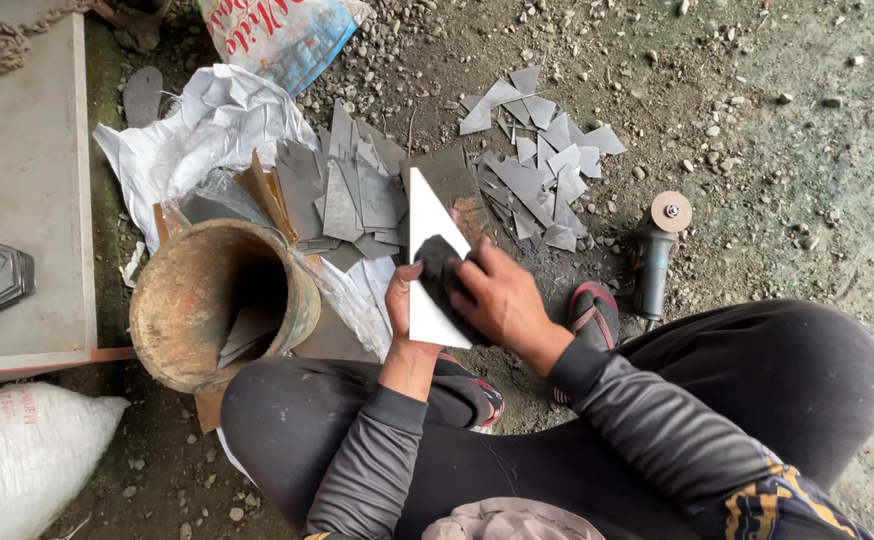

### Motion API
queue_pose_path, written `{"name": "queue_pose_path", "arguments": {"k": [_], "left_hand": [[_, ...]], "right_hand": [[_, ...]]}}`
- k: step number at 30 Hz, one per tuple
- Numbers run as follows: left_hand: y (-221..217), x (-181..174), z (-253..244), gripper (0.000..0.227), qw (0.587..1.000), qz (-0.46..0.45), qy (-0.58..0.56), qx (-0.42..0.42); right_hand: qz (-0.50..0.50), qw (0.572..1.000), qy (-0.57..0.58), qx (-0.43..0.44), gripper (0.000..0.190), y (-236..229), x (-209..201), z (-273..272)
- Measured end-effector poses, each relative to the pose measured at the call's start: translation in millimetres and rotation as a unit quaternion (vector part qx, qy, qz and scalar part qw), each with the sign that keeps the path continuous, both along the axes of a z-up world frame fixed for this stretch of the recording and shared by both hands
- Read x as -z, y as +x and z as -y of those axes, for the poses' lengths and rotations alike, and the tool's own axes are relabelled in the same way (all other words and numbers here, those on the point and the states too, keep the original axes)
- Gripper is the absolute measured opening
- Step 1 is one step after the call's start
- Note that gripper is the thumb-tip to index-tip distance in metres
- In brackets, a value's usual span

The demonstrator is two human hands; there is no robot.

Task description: The person sits on the ground and wipes triangular metal pieces with a dark cloth. They handle the pieces one at a time, wiping both sides, and place the cleaned pieces into a bucket.

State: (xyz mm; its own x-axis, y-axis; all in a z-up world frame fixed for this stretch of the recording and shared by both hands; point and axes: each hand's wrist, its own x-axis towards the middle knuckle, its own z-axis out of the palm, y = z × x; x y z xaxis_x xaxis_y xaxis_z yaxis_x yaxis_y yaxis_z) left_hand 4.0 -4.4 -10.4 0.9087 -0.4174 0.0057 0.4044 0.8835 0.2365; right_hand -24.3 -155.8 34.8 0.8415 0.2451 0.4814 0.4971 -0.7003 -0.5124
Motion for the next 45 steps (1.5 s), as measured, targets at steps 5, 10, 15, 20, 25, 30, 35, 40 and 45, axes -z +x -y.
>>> {"name": "queue_pose_path", "arguments": {"k": [5,10,15,20,25,30,35,40,45], "left_hand": [[-13,33,-5,0.056,0.991,-0.089,0.055,0.087],[-13,23,-2,0.058,0.992,-0.085,0.052,0.08],[-10,-22,-3,0.079,0.999,-0.006,0.026,0.037],[-9,-17,4,0.068,0.996,-0.062,-0.003,0.072],[-23,16,8,0.061,0.985,-0.072,0.048,0.151],[-18,10,3,0.054,0.976,-0.024,0.167,0.139],[-3,13,7,0.046,0.783,0.244,0.572,0.015],[-9,64,25,0.043,0.66,0.231,0.711,-0.075],[10,81,14,0.055,0.923,-0.091,0.372,0.027]], "right_hand": [[-0.011,0.994,0.019,0.108,0.032,29,18,17],[-0.032,0.985,0.044,0.162,0.028,46,27,28],[-0.076,0.958,0.12,0.25,0.024,55,8,53],[0.046,0.992,0.064,0.095,0.029,24,-16,28],[0.109,0.977,0.055,0.177,0.068,30,-15,14],[-0.184,0.924,0.284,0.176,0.041,57,-8,45],[-0.178,0.922,0.247,0.239,0.036,63,18,58],[-0.253,0.841,0.432,0.207,0.029,80,46,66],[-0.302,0.725,0.589,0.191,0.032,80,50,68]]}}
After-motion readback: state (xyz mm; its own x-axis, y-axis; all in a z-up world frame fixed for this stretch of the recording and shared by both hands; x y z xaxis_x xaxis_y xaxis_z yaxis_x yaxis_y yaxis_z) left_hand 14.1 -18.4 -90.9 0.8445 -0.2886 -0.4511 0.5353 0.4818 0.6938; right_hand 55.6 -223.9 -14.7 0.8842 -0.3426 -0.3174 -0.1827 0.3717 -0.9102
